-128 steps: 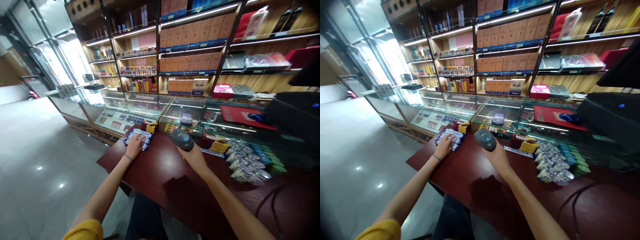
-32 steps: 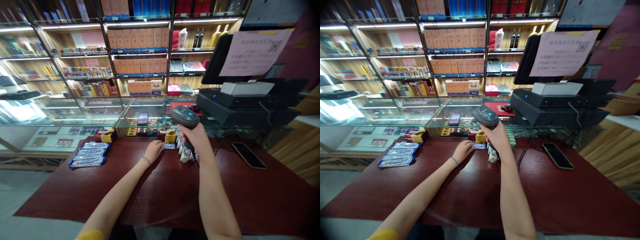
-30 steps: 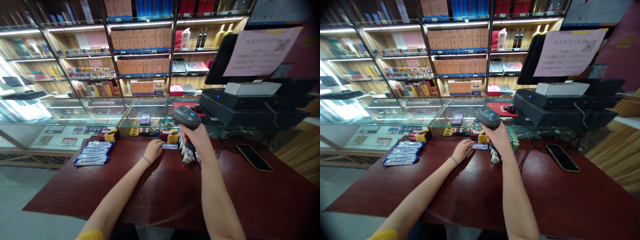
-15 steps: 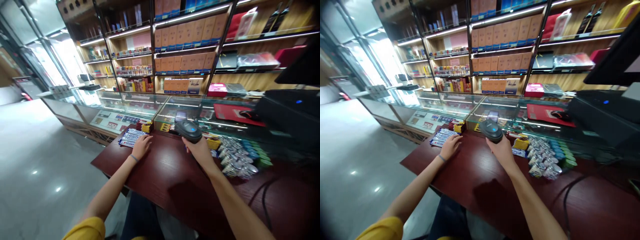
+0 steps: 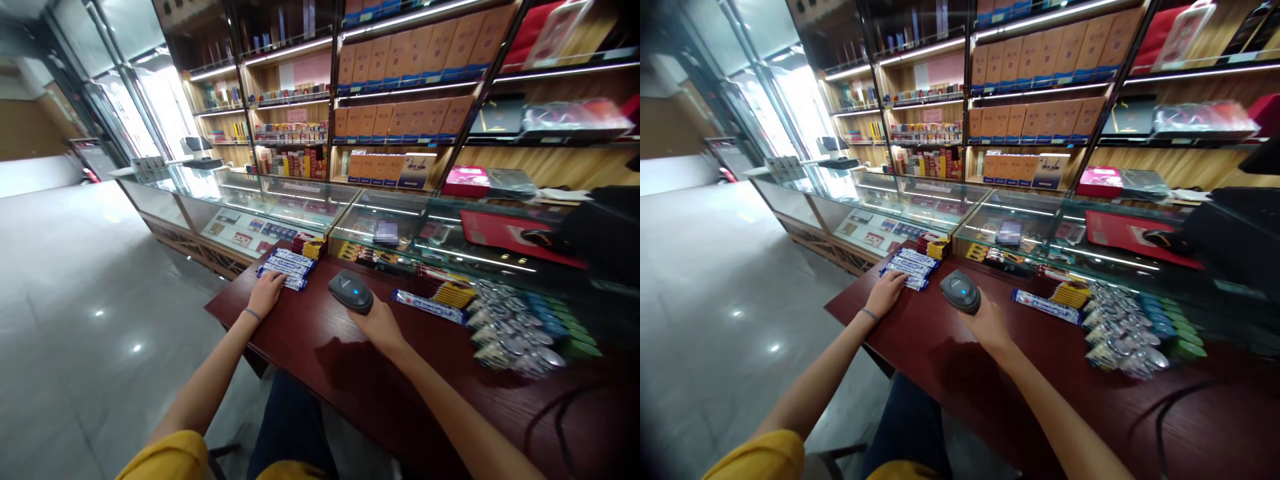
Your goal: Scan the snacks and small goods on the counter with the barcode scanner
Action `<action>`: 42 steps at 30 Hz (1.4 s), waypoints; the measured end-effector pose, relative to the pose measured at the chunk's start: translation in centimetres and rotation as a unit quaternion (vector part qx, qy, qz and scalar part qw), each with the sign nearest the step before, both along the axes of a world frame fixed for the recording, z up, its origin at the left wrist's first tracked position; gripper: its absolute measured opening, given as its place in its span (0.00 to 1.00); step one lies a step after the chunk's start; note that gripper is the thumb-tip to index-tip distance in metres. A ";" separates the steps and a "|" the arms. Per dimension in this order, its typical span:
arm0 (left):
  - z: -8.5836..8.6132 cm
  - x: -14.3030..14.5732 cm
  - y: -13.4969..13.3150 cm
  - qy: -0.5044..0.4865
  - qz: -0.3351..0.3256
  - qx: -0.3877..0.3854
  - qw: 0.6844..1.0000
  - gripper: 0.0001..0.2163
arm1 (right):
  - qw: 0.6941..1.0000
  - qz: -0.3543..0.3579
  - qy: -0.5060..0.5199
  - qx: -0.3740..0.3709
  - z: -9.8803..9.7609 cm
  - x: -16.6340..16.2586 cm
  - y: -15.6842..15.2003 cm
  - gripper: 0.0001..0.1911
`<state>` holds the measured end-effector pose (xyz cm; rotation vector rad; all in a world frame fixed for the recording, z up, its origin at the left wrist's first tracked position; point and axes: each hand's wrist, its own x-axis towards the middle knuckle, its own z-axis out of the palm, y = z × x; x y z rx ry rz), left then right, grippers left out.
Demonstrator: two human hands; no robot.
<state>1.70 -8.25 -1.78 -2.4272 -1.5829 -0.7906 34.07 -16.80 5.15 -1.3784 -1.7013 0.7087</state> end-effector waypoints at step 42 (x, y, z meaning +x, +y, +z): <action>2.1 21.1 4.8 -0.731 -0.130 -0.303 0.598 0.22 | 0.984 -0.135 -0.111 0.022 5.9 8.3 1.3 0.25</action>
